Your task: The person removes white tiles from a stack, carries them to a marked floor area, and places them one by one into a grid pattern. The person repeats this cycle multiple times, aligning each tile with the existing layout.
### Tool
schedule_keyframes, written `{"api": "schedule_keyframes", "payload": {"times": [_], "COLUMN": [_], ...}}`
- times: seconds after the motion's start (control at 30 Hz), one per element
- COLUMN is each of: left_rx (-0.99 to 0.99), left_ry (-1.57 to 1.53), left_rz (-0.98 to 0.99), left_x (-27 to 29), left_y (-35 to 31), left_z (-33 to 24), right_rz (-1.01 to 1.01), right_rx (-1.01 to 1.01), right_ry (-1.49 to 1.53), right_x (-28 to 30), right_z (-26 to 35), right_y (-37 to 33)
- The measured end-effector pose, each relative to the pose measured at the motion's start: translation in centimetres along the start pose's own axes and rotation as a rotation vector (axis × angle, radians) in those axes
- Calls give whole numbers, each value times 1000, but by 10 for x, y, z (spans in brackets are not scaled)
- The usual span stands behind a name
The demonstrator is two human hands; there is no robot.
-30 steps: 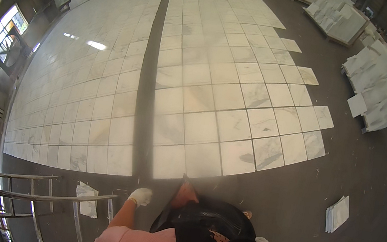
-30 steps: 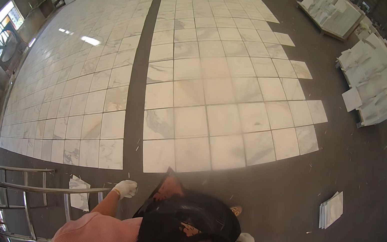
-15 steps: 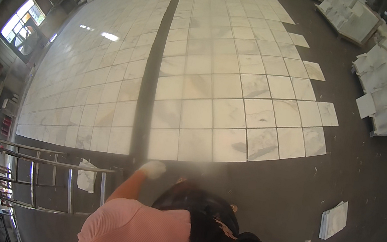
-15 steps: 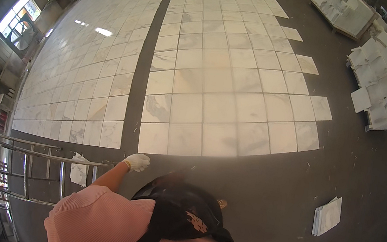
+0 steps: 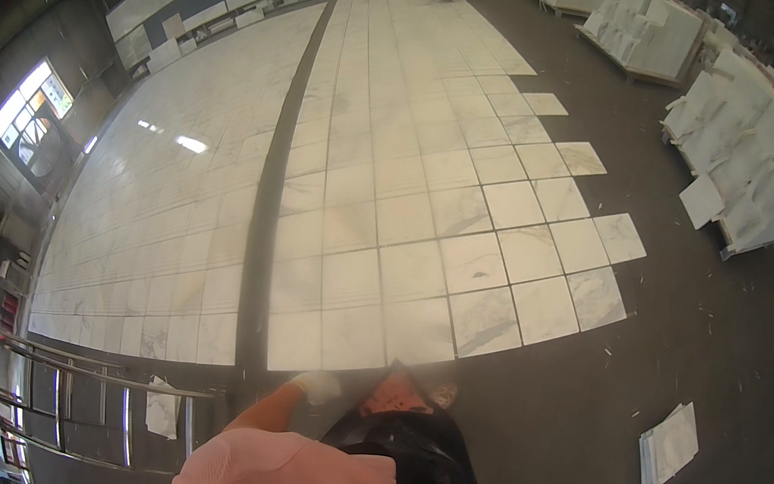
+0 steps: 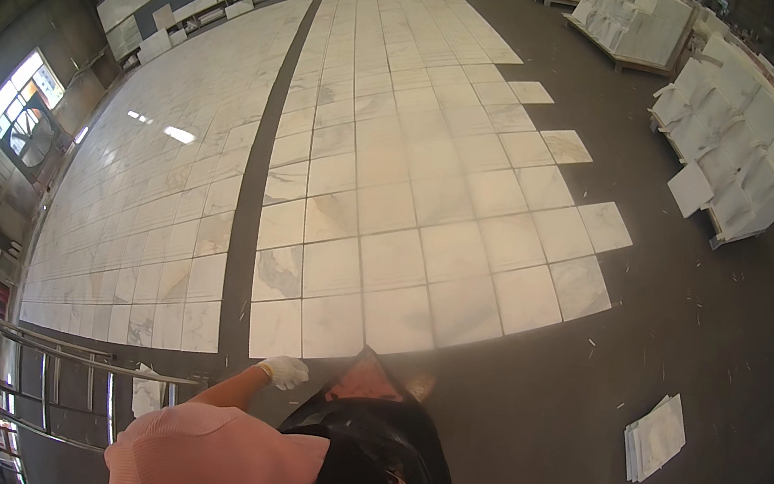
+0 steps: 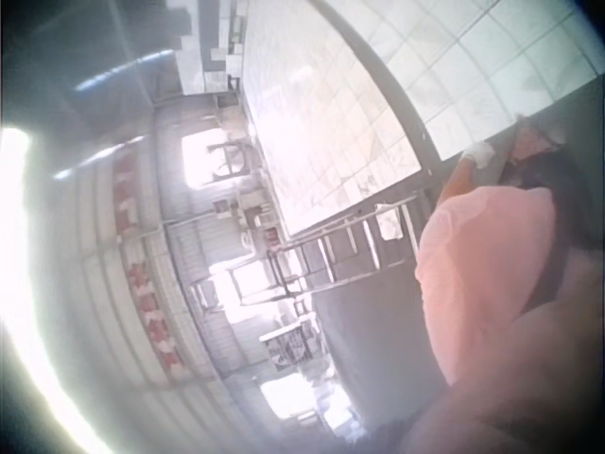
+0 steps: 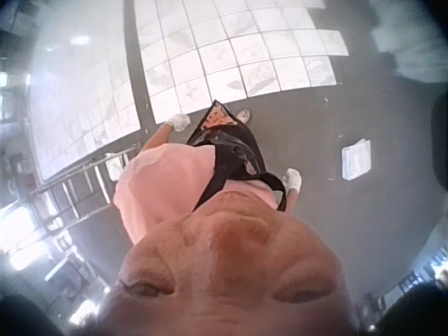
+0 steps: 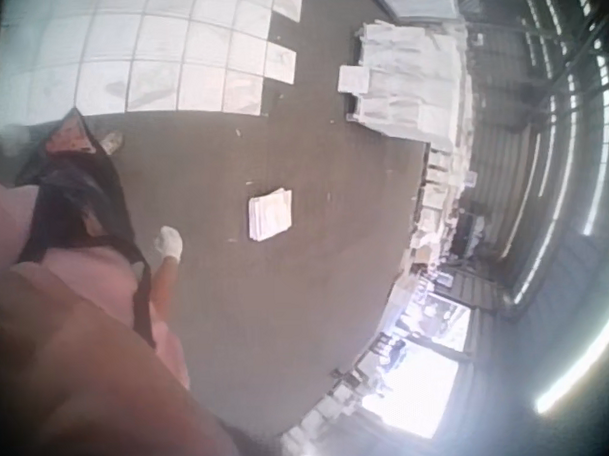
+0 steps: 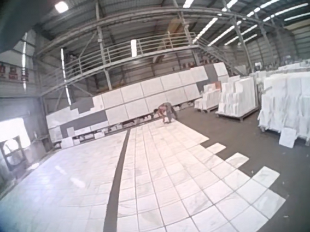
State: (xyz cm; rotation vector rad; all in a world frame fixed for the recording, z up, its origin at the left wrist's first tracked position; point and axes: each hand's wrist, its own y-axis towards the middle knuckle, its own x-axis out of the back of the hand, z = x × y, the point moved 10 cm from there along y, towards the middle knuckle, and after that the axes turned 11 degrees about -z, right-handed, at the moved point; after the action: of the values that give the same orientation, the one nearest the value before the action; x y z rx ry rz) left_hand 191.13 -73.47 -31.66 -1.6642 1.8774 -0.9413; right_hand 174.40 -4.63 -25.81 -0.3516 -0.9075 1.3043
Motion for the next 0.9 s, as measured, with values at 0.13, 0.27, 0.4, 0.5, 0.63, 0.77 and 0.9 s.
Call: {"api": "schedule_keyframes", "payload": {"times": [0.13, 0.27, 0.4, 0.5, 0.63, 0.77, 0.9], "left_rx": [286, 233, 37, -124, -65, -44, -346], "left_ry": [186, 167, 421, 651, 465, 331, 817], "left_rz": [-286, -231, -255, -304, -481, -453, -424], "left_x": [21, 30, 45, 59, 74, 37, -19], "left_y": [36, 91, 128, 143, 163, 218, 295], "left_z": [-35, -120, -202, -284, -375, -398, -394], "right_rz": [21, 112, 167, 179, 192, 201, 190], "right_rx": [224, 866, 693, 525, 439, 388, 329], "right_ry": [-154, -1253, -1335, -1193, -1085, -944, -794], "right_x": [-6, -30, -10, -6, -6, 11, 67], "right_z": [57, 89, 88, 99, 146, 191, 222], "right_y": [63, 128, 157, 159, 184, 216, 261]}}
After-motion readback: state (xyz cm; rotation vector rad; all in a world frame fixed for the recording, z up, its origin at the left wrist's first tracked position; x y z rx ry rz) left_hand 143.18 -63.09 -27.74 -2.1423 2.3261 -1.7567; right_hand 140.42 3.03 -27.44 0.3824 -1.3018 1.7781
